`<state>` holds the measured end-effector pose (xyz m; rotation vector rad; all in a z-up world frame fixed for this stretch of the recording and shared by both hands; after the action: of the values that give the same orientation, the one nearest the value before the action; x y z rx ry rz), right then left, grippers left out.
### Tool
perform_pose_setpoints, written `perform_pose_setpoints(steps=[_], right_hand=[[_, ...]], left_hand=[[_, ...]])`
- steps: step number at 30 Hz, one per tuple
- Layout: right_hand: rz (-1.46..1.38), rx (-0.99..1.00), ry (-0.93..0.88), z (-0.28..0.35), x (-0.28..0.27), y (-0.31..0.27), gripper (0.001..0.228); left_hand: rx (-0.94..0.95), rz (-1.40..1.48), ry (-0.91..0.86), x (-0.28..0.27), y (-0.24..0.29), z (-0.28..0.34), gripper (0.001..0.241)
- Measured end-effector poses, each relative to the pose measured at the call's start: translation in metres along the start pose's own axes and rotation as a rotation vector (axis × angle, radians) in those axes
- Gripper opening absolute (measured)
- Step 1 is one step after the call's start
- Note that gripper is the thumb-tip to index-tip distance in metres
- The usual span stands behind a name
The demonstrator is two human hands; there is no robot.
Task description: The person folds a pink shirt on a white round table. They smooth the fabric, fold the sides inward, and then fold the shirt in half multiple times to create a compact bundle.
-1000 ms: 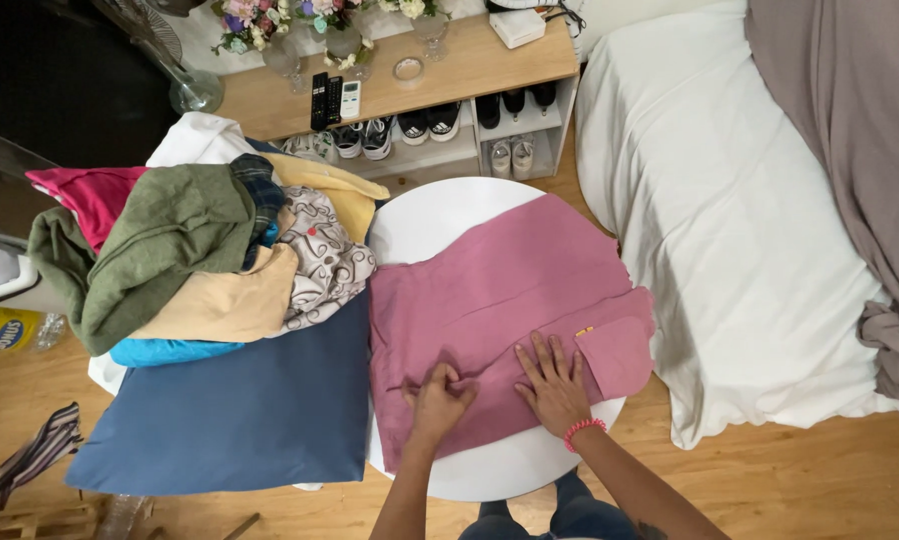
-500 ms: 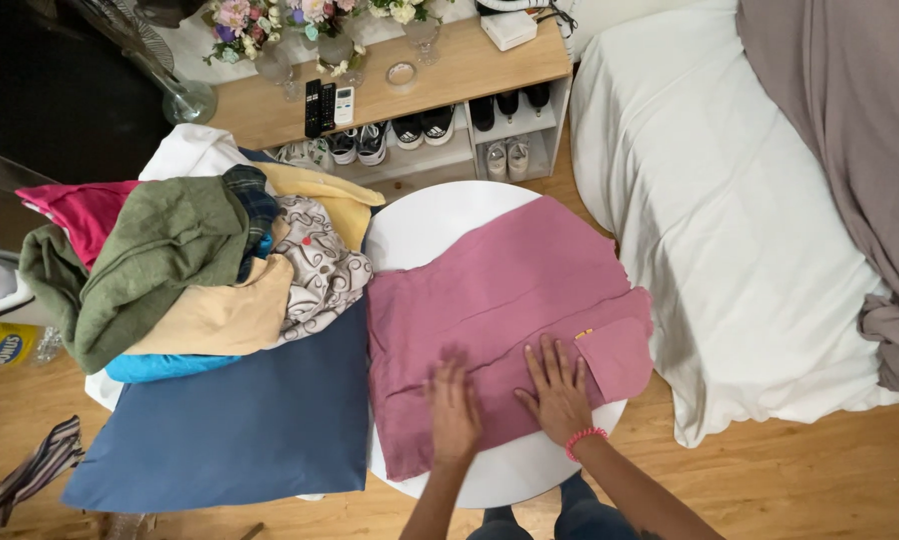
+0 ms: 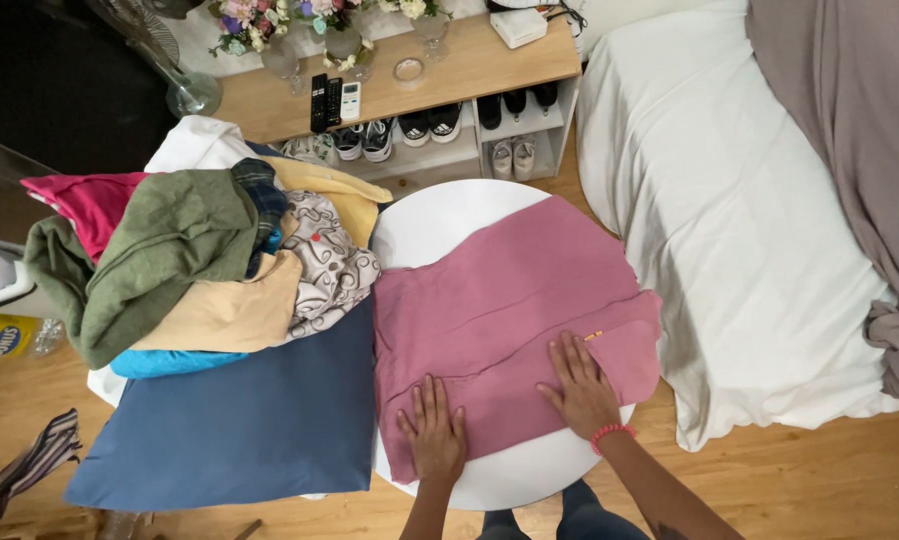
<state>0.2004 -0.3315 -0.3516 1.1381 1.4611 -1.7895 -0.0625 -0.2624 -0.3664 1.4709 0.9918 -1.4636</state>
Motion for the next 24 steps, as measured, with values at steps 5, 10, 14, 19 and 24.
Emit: perform_pose_setpoints(steps=[5,10,14,19,24], right_hand=[[0.134,0.006,0.014,-0.004,0.01,-0.026,0.088],[0.145,-0.295,0.148,0.009,0.036,-0.091,0.087],[0.103,-0.344,0.006,0.014,0.047,-0.099,0.084],[0.212,-0.274,0.106,0.002,0.023,-0.047,0.086],[0.099,0.0,0.021,0.001,0.015,-0.002,0.088]], left_hand=[[0.0,0.036,0.085,-0.005,-0.007,0.009,0.069],[0.011,0.012,0.117,0.001,-0.007,0.01,0.069],[0.003,-0.011,0.124,-0.002,-0.011,0.013,0.069],[-0.03,0.002,0.169,0.0,-0.03,0.024,0.069],[-0.083,-0.058,0.227,0.004,-0.031,0.031,0.074]])
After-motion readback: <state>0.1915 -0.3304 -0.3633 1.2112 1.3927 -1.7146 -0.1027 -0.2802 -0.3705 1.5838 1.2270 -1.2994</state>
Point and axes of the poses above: each hand's wrist, its own z-axis away from the middle knuckle, its own x-axis out of the palm, y = z × x, the point moved 9 cm from there along -z, towards the middle knuckle, and after that the axes turned 9 degrees about -z, right-handed, at the moved point
